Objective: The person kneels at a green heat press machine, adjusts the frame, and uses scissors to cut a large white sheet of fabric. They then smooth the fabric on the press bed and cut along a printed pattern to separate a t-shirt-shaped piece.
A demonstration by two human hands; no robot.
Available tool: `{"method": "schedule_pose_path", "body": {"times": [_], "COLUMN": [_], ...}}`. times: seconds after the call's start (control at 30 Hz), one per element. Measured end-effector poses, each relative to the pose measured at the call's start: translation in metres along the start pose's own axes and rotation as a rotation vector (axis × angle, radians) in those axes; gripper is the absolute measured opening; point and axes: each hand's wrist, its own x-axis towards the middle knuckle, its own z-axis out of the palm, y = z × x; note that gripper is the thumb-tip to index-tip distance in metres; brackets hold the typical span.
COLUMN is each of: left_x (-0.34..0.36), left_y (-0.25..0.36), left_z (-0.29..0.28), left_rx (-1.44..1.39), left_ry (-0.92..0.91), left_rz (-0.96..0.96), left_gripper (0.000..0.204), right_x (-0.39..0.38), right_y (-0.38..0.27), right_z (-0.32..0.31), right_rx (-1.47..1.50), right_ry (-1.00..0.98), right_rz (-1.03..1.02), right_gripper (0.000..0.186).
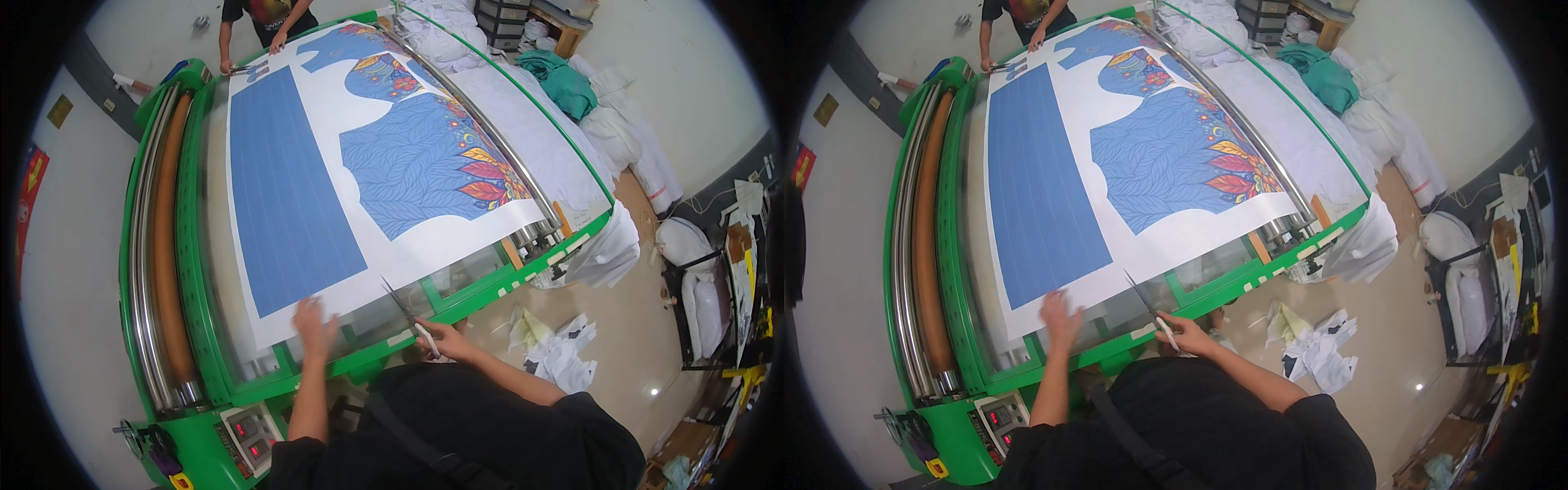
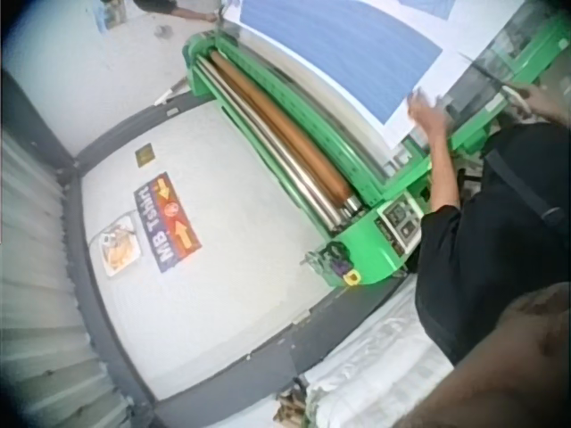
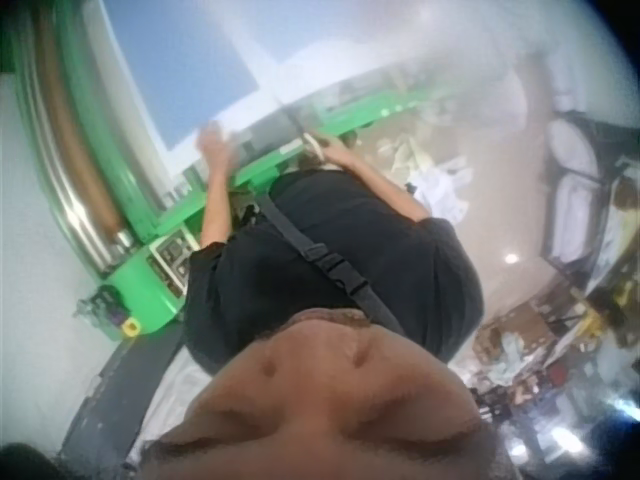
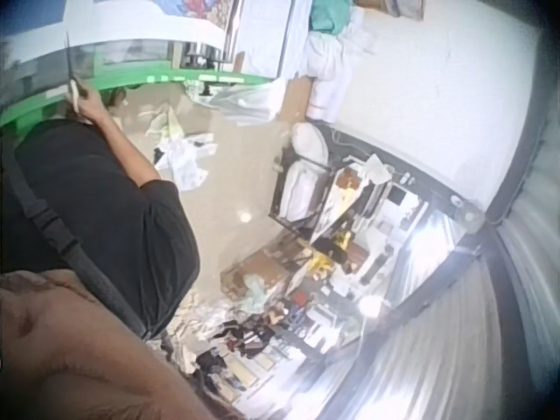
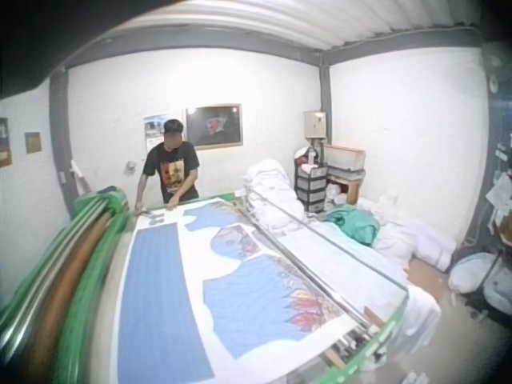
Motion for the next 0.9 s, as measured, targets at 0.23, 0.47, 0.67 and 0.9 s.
{"method": "schedule_pose_path", "body": {"times": [0.23,0.47,0.67,0.9], "left_x": [0.028,0.035,0.027,0.026], "left_y": [0.085,0.094,0.100,0.103], "left_z": [0.030,0.032,0.042,0.045], "left_rx": [-0.229,-0.262,-0.281,-0.318], "left_ry": [-0.038,0.041,0.104,0.150], "left_rz": [0.283,0.364,0.288,0.292], "left_gripper": [0.038,0.028,0.027,0.028], "right_x": [0.002,0.016,0.012,0.008], "right_y": [-0.030,-0.008,-0.015,-0.017], "right_z": [0.024,0.036,0.053,0.059], "right_rx": [0.100,0.088,0.031,-0.044], "right_ry": [-0.079,-0.080,0.000,0.036], "right_rz": [0.035,-0.009,-0.007,-0.024], "right_gripper": [0.072,0.080,0.083,0.080]}}
